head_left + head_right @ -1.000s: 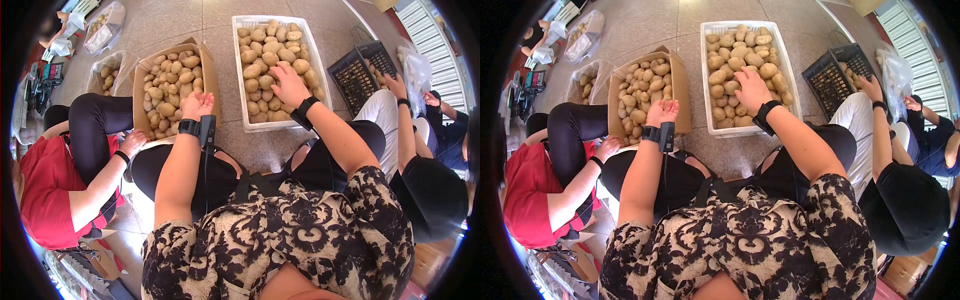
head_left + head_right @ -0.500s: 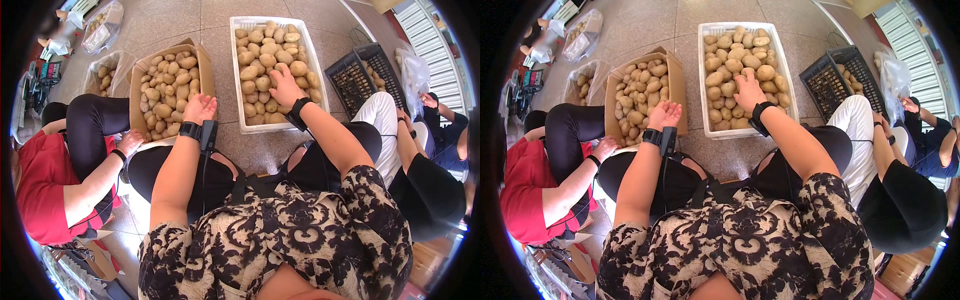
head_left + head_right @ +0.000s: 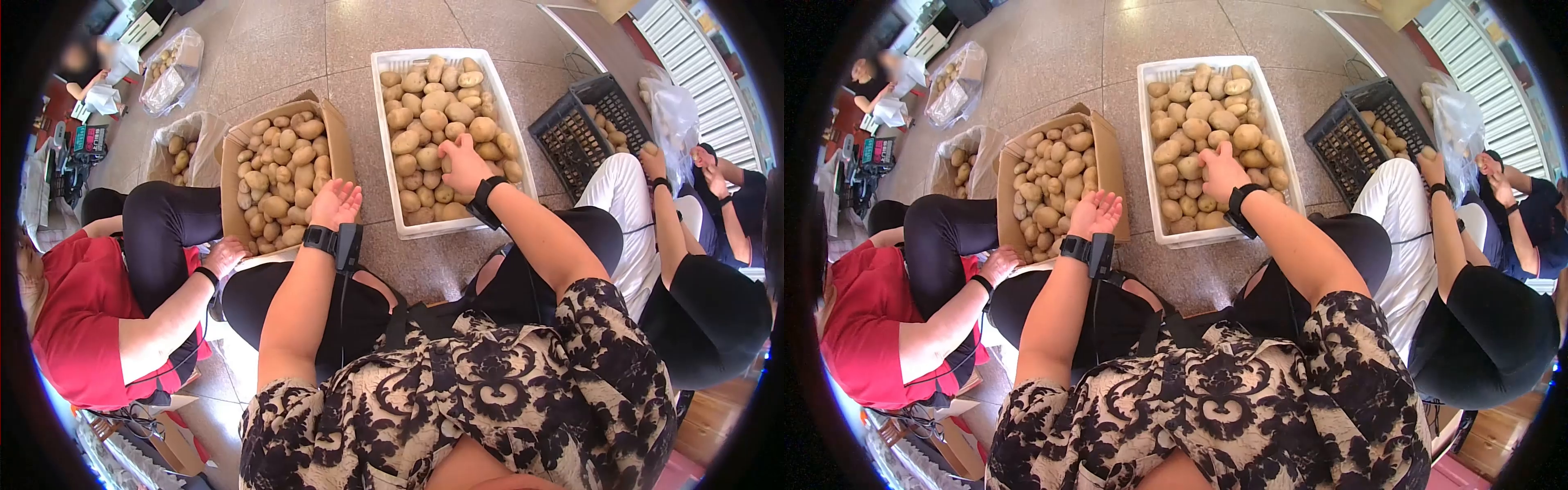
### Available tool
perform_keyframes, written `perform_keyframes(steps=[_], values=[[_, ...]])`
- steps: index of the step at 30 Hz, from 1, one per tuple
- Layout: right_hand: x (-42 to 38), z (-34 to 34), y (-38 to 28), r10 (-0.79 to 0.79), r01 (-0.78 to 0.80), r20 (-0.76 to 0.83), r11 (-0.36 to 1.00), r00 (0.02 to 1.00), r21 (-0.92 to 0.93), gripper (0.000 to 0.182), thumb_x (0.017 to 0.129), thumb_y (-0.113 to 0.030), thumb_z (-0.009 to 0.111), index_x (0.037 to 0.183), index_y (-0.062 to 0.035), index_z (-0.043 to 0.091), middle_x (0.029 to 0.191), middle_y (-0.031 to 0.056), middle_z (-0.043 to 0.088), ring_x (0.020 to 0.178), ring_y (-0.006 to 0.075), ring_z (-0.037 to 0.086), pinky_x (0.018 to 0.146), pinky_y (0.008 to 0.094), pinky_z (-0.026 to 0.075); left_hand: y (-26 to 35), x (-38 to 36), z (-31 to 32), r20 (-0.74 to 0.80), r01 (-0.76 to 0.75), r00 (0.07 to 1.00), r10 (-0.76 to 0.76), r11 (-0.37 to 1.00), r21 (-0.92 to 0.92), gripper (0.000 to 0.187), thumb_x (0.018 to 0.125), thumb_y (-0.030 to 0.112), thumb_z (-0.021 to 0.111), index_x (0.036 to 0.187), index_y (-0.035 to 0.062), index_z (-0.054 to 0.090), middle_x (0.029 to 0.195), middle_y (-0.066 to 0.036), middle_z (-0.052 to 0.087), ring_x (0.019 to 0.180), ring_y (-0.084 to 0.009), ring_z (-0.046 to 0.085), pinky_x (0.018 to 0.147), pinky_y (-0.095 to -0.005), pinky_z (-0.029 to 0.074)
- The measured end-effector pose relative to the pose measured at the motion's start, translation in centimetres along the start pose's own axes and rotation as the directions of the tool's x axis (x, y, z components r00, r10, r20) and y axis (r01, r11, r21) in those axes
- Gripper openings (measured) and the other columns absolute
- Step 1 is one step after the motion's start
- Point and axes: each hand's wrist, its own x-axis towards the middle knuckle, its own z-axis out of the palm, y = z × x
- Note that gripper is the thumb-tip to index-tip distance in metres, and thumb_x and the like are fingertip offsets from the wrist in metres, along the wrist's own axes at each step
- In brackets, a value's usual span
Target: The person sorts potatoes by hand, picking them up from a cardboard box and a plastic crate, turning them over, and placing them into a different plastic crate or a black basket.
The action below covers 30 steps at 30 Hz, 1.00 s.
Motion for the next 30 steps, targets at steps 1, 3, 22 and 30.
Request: perform_keyframes(steps=[1, 3, 22, 30], values=[[-0.2, 0.2, -0.1, -0.03, 0.03, -0.017, 0.999, 0.999, -0.016, 0.04, 0.063, -0.002, 0.065, 0.097, -0.0092, 0.045, 0.107, 0.0174, 0.034, 0.091, 0.0363, 0.052, 0.083, 0.0382, 0.044, 0.0, -0.1, 0.0, -0.001, 0.001, 1.0, -0.001, 1.0, -0.009, 0.025, 0.092, 0.027, 0.04, 0.107, 0.0065, 0.043, 0.107, -0.013, 0.046, 0.098, -0.0284, 0.049, 0.082, -0.0383, 0.045], [-0.5, 0.1, -0.4, -0.004, 0.004, 0.016, 1.0, 1.0, -0.004, 0.04, 0.062, -0.005, 0.065, 0.096, -0.0094, 0.045, 0.106, 0.0181, 0.035, 0.091, 0.0366, 0.05, 0.084, 0.0374, 0.043, -0.2, 0.8, -0.6, 0.015, 0.005, 1.0, -0.004, 1.0, -0.011, 0.024, 0.092, 0.027, 0.04, 0.104, 0.0064, 0.043, 0.106, -0.013, 0.047, 0.096, -0.0286, 0.05, 0.081, -0.0382, 0.046], [-1.4, -0.6, -6.3, -0.116, -0.295, 0.431, 0.571, 0.895, 0.766, 0.03, 0.069, -0.003, 0.06, 0.098, -0.0045, 0.051, 0.08, 0.0028, 0.053, 0.055, 0.0088, 0.05, 0.048, 0.0221, 0.042, -1.8, -3.6, 2.4, 0.245, 0.19, 0.942, -0.231, 0.965, 0.18, 0.032, 0.091, 0.033, 0.044, 0.111, 0.0085, 0.043, 0.11, -0.01, 0.045, 0.099, -0.0261, 0.047, 0.084, -0.0425, 0.044], [-2.2, -0.9, -9.0, -0.374, -0.193, 0.446, 0.551, 0.813, 0.812, 0.039, 0.079, -0.008, 0.061, 0.114, -0.0012, 0.048, 0.106, 0.005, 0.05, 0.089, 0.0097, 0.053, 0.077, 0.0242, 0.046, -2.1, -0.9, 1.2, 0.366, 0.171, 0.893, -0.262, 0.95, 0.263, 0.018, 0.087, 0.024, 0.048, 0.089, 0.0061, 0.05, 0.079, -0.007, 0.056, 0.066, -0.018, 0.057, 0.056, -0.0278, 0.051]])
